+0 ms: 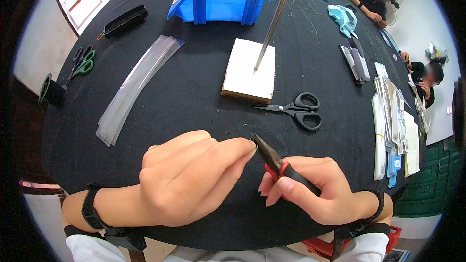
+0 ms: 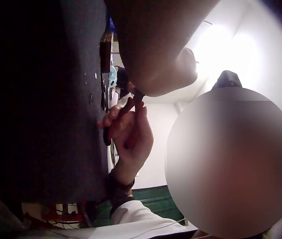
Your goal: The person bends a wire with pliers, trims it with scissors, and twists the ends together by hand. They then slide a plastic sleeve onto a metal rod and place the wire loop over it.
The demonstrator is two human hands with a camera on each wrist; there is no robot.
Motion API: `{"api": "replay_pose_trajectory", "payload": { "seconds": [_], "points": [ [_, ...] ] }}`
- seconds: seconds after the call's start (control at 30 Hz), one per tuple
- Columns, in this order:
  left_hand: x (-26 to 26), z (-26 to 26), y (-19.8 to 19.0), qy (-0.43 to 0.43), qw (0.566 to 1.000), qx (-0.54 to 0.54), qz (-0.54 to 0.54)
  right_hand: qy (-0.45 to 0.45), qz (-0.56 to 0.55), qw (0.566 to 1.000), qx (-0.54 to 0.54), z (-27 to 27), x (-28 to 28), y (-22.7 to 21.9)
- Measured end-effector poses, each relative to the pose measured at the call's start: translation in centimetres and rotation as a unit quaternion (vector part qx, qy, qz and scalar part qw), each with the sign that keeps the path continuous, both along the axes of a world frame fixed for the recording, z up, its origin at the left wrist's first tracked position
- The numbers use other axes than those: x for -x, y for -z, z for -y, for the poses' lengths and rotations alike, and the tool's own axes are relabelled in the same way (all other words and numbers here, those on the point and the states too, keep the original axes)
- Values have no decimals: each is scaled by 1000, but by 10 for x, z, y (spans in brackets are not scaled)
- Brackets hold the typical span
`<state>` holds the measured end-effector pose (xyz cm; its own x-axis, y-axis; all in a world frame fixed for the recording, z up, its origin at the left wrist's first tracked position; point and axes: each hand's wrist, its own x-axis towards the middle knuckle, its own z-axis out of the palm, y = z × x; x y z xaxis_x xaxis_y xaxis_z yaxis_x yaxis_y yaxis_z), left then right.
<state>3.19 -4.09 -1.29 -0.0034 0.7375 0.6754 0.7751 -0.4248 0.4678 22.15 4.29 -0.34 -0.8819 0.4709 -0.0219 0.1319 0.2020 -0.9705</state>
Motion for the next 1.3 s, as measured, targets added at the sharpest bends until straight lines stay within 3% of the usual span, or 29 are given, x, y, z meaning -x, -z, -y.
{"api": "replay_pose_trajectory", "payload": {
  "seconds": [0.43, 0.6, 0.77, 0.87, 0.97, 1.3],
  "points": [
    [1, 0, -1, 4, 1000, 12, 15, -8, -3, 998, -55, 0, -1, -1],
    [1, 1, -2, 11, 992, 85, 92, 15, -4, 998, -68, 1, 0, -1],
    [1, 6, -7, 25, 961, 183, 205, 6, 13, 997, -74, 0, -2, -1],
    [-2, 5, -10, 30, 896, 258, 361, 25, 8, 997, -67, 2, 0, -2],
    [-4, 2, -7, 42, 856, 263, 442, 40, -26, 989, -137, 2, 1, 4],
    [-3, 2, -14, 29, 799, 325, 505, 46, -18, 978, -201, 2, 4, 6]
  ]
}}
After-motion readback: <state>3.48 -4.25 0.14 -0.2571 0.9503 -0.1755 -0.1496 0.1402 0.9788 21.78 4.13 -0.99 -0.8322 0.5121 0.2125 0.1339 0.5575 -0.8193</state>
